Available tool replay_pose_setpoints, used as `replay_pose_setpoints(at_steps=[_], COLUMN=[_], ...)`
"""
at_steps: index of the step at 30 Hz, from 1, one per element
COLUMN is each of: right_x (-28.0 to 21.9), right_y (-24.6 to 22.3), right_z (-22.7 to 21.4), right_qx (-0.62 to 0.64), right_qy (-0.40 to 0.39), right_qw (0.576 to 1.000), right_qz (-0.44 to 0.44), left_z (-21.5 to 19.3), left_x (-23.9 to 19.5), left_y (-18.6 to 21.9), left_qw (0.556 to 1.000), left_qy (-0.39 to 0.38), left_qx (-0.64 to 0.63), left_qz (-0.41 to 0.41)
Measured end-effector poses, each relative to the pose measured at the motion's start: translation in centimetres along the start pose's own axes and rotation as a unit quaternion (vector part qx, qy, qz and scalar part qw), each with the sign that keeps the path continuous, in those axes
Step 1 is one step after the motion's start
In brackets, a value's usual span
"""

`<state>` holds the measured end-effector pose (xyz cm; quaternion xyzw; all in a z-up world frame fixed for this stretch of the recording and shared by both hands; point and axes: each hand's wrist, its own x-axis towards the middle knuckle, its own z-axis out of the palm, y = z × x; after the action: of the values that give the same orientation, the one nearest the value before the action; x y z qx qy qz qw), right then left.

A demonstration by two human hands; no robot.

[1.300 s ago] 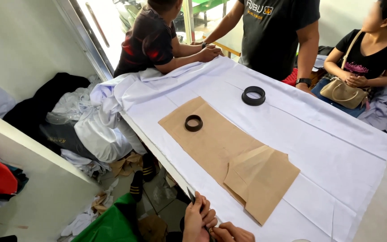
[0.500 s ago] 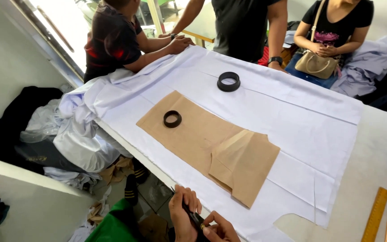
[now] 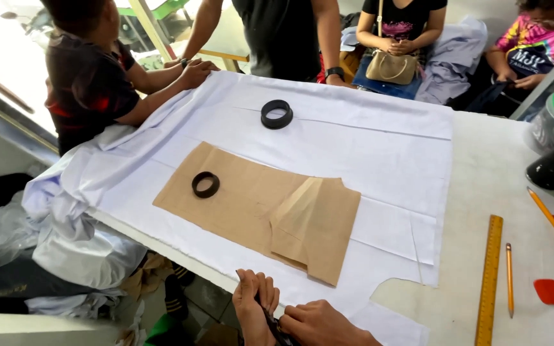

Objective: Cutting out garment pieces from white fabric using scissors and a paper pattern on a large work table.

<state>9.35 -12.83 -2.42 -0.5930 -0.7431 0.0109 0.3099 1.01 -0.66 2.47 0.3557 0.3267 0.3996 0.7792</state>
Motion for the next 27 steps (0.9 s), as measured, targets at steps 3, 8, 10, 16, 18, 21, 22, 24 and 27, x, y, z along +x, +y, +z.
replay_pose_setpoints(at_steps=[3,8,10,16,18,21,22,24,27], right_x=[0.1,0.6,0.7,1.0,1.0,0.7,0.6,0.3,0.3], right_y=[-0.1,-0.1,-0.4,-0.6,-0.9,-0.9,-0.8,-0.7,-0.7], right_z=[-0.2,-1.1,-1.3,-1.5,-1.6,-1.1,-0.8,-0.1,0.0], right_qx=[0.007,0.046,0.036,0.036,0.044,0.057,0.057,0.044,0.073], right_qy=[0.010,-0.016,-0.014,-0.011,-0.039,-0.063,-0.063,-0.061,-0.089], right_qw=[1.000,0.999,0.999,0.999,0.998,0.996,0.996,0.996,0.991], right_qz=[-0.006,0.004,-0.003,0.010,0.023,0.042,0.041,0.042,0.061], left_z=[0.4,0.8,0.9,1.4,1.7,1.9,1.9,1.8,1.9], left_x=[0.0,0.1,0.1,0.1,-0.1,-0.2,-0.2,-0.3,-0.5], left_y=[0.7,1.2,1.4,1.8,2.0,2.0,2.0,1.9,2.1], left_qw=[0.999,0.998,0.997,0.997,0.997,0.997,0.997,0.997,0.997], left_qy=[0.003,-0.037,-0.046,-0.038,-0.020,-0.017,-0.017,-0.016,-0.016], left_qx=[0.003,0.005,-0.006,-0.007,-0.004,-0.005,-0.006,-0.008,0.000], left_qz=[-0.043,-0.060,-0.057,-0.071,-0.074,-0.077,-0.076,-0.076,-0.077])
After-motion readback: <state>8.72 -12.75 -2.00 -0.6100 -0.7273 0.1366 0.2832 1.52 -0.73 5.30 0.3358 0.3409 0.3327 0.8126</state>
